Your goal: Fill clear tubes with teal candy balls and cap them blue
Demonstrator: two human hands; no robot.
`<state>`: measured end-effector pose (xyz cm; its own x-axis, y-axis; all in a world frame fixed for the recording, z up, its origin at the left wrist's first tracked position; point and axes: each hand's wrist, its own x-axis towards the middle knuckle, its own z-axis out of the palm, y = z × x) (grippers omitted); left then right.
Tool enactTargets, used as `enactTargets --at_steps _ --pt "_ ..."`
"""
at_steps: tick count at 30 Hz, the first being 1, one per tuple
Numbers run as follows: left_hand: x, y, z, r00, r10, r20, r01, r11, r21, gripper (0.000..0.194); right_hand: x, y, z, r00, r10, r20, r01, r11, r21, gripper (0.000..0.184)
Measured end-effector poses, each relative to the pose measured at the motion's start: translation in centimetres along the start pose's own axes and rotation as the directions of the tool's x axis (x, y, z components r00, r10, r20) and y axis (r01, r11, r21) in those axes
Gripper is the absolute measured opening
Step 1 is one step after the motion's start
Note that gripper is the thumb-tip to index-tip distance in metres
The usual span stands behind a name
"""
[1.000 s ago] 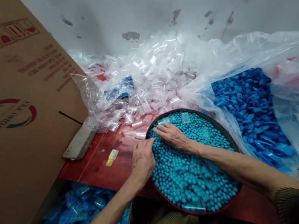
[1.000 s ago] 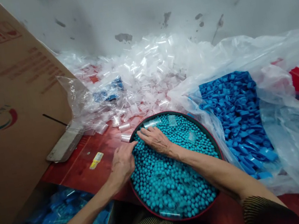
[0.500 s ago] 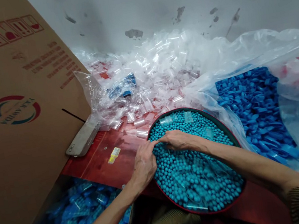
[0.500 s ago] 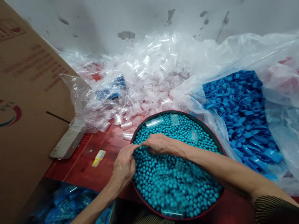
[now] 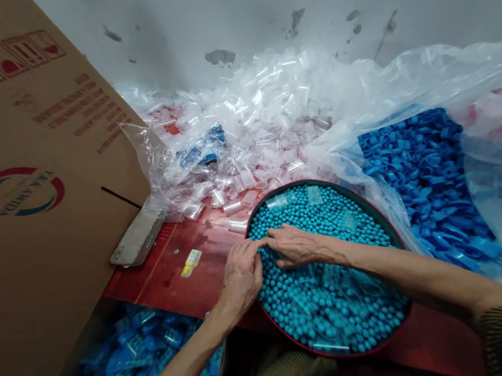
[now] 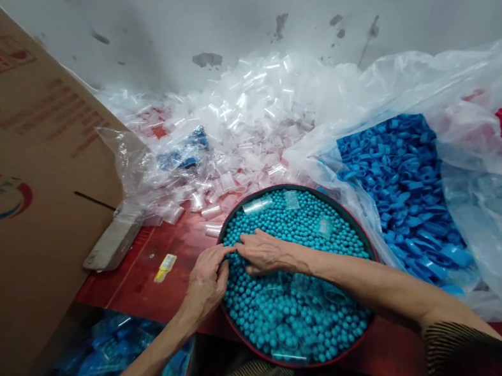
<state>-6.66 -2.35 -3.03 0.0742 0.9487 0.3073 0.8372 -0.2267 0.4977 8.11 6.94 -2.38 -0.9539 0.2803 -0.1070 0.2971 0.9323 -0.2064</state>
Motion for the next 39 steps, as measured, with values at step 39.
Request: enactTargets --at_steps 39 --pt "10.1 -0.5 3.6 0.961 0.024 0.276 -0.097 0.962 0.255 0.019 -1.2 7.4 -2.1 0.931 0.355 -0.081 -0.352 0.935 0.044 0.029"
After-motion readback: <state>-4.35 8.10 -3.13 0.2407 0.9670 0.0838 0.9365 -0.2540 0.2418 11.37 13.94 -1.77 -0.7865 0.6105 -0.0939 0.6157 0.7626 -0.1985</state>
